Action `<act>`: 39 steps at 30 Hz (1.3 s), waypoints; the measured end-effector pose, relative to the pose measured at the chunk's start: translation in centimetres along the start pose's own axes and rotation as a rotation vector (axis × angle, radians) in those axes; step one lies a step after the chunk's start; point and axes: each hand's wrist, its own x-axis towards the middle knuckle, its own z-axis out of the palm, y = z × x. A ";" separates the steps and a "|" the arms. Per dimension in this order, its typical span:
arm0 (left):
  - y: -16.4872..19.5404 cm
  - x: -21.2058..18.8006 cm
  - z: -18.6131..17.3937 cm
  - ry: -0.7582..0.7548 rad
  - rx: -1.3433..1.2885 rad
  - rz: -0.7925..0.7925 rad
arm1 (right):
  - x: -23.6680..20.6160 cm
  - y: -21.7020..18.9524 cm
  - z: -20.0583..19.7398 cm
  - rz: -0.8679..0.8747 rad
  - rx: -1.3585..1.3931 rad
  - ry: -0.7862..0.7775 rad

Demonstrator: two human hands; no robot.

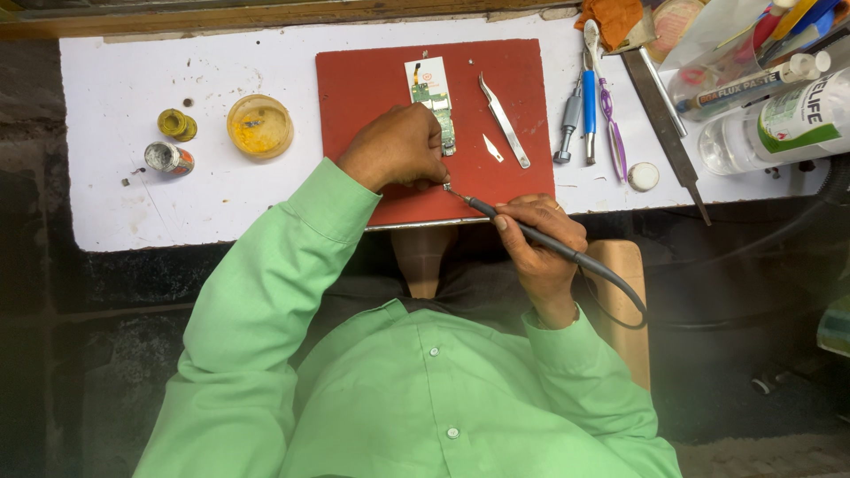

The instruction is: The person cleans a small electronic component with a toothbrush and liquid, then uses tweezers to place a tiny part onto the component. They apply flux and solder the part with a soldering iron, then clean the area again with the toothbrush and a blue tool.

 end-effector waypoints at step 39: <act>0.0 0.0 0.0 0.007 -0.001 0.006 | 0.3 -0.6 0.3 0.002 -0.018 0.000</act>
